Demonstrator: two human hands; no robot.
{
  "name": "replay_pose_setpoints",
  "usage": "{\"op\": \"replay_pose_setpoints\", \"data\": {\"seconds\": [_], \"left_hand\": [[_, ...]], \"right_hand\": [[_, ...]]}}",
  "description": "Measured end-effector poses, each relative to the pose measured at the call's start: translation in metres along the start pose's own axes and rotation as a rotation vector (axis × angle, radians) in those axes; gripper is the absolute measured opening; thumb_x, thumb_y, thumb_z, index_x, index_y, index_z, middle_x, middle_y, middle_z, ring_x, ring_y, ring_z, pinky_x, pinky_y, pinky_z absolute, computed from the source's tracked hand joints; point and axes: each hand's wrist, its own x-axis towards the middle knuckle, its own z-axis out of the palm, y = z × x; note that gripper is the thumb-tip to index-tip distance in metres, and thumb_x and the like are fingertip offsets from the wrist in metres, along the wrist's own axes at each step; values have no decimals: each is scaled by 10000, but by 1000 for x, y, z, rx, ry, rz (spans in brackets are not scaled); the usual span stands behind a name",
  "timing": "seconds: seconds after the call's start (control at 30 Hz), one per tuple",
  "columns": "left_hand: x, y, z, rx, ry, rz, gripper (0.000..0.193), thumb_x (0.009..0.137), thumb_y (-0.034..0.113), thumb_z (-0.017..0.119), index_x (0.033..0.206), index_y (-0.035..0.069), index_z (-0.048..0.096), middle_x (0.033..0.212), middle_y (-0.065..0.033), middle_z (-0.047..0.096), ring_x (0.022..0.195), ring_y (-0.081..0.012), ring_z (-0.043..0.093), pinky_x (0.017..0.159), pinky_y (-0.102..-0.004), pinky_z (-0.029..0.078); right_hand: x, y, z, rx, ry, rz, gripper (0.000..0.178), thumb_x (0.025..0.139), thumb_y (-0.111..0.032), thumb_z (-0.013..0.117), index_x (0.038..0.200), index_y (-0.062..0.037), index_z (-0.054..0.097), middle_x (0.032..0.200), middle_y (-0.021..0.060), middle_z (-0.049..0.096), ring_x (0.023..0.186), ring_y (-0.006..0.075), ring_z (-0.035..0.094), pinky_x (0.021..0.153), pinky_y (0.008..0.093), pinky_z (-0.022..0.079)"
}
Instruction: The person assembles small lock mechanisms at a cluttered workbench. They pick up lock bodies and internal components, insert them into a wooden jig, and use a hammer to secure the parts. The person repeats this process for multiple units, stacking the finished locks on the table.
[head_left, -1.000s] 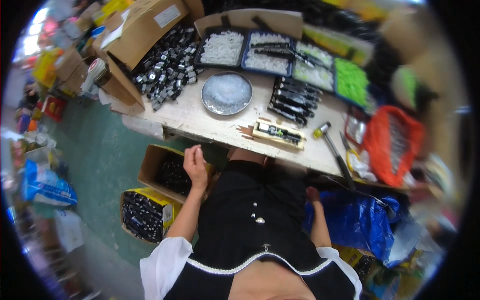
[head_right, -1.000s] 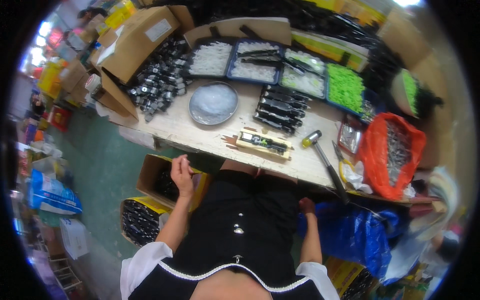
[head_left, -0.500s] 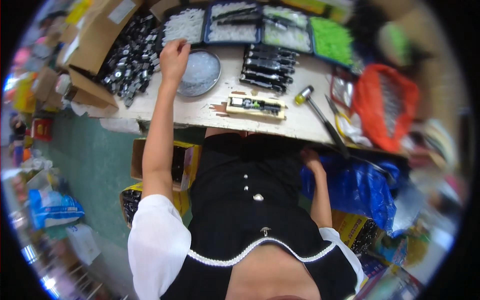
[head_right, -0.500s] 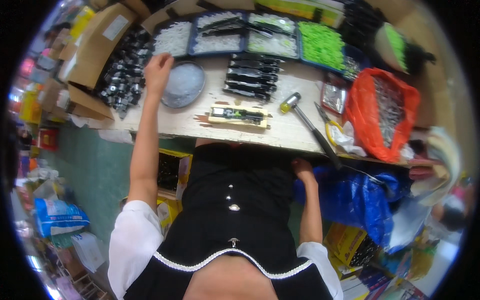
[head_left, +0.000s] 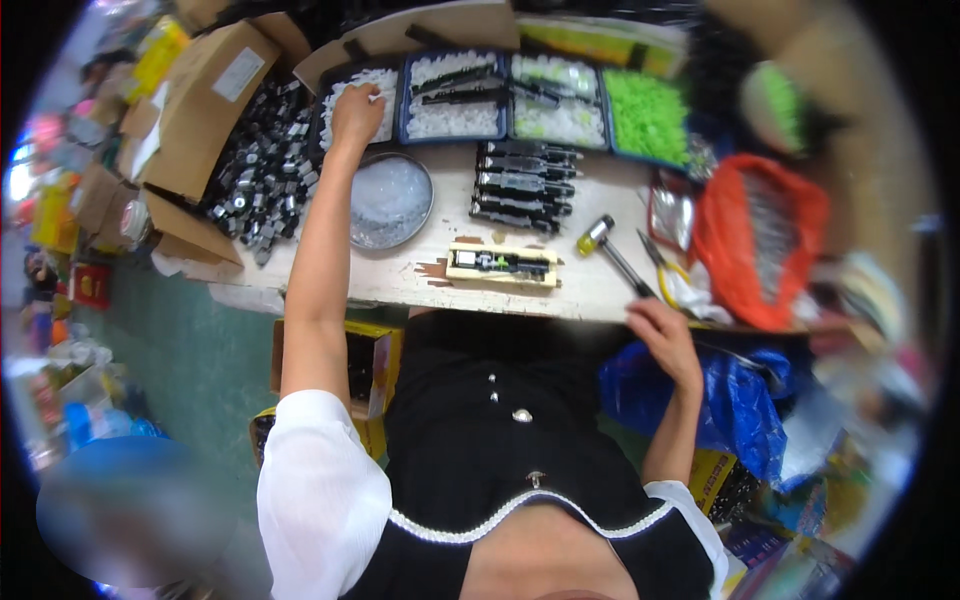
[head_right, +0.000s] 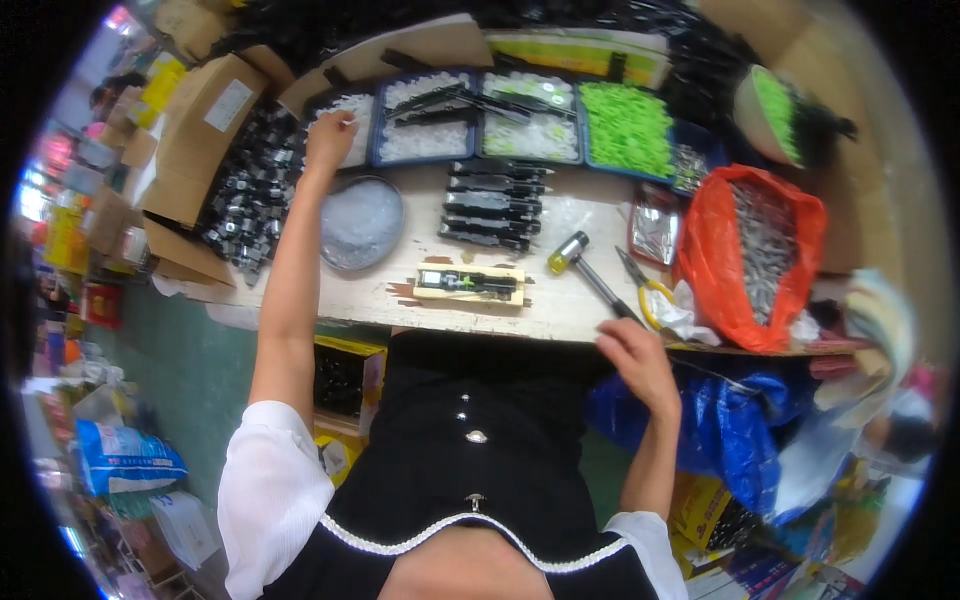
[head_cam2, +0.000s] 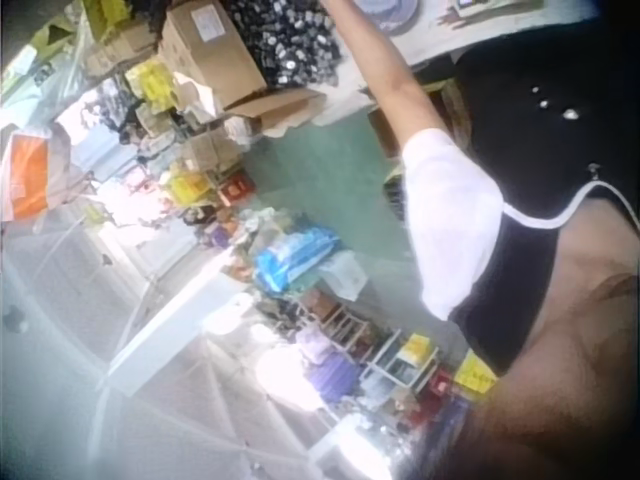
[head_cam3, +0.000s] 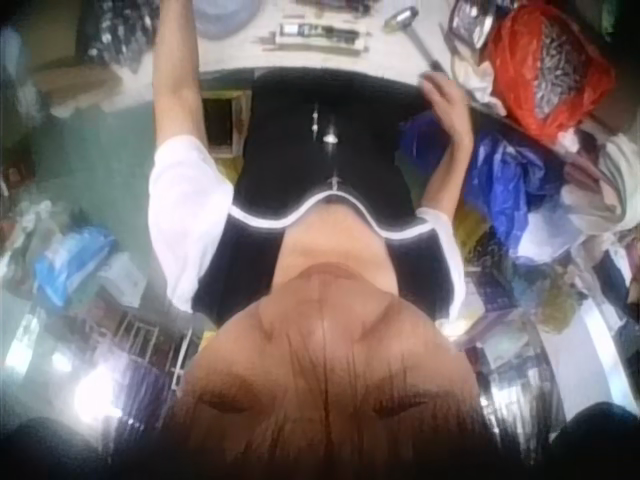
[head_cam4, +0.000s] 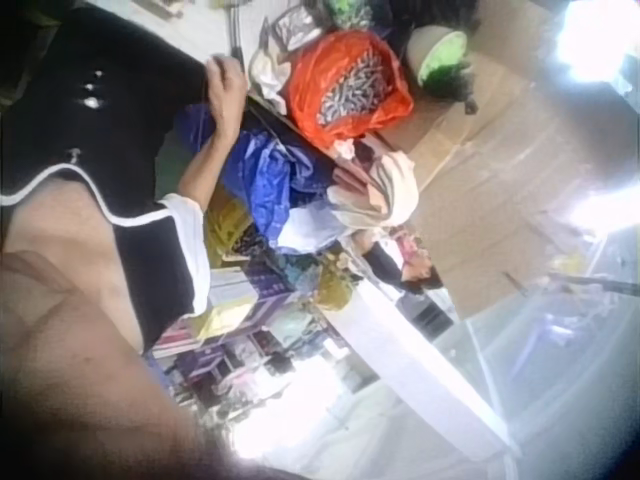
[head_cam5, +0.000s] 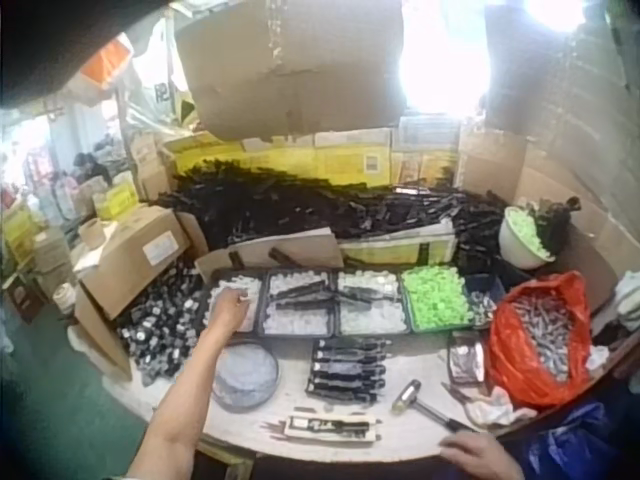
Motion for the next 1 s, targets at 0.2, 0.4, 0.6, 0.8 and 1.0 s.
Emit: {"op": "replay_pose_setpoints", "data": {"seconds": [0.2,0.4,0.6,0.8,1.0], "left_hand": [[5,-28,-3,136,-142,-40,336,722,202,606,1048,125,624,1060,-158,549,983,-354,545,827,-423,444],[7,-14,5,180,-159,-14,378,719,280,661,1071,156,603,1040,-127,529,994,-340,535,811,-438,444],[33,-44,31,217,-28,9,494,762,311,623,1202,131,490,1124,-173,500,1047,-348,502,846,-449,432],[43,-55,25,288,-86,50,447,710,250,672,1094,47,564,1072,-189,561,988,-355,544,813,-432,441],[32,-51,22,161,-36,142,275,701,187,666,932,43,632,866,-158,638,828,-321,605,739,-389,463]], "right_hand": [[8,-3,-29,-51,281,50,148,824,-101,561,894,26,593,749,94,584,675,169,546,633,262,420],[15,-5,-22,-195,249,-47,150,821,-114,565,860,29,586,759,135,582,687,232,562,649,289,428],[6,9,-31,-315,310,-53,178,824,-156,553,880,6,601,846,158,598,800,315,577,713,360,445],[1,7,-48,-426,392,-97,179,821,-182,542,856,-17,601,813,145,588,801,299,574,710,379,445],[8,17,-100,-391,745,-111,159,807,-163,548,847,-22,610,819,143,598,786,304,586,689,381,456]]}}
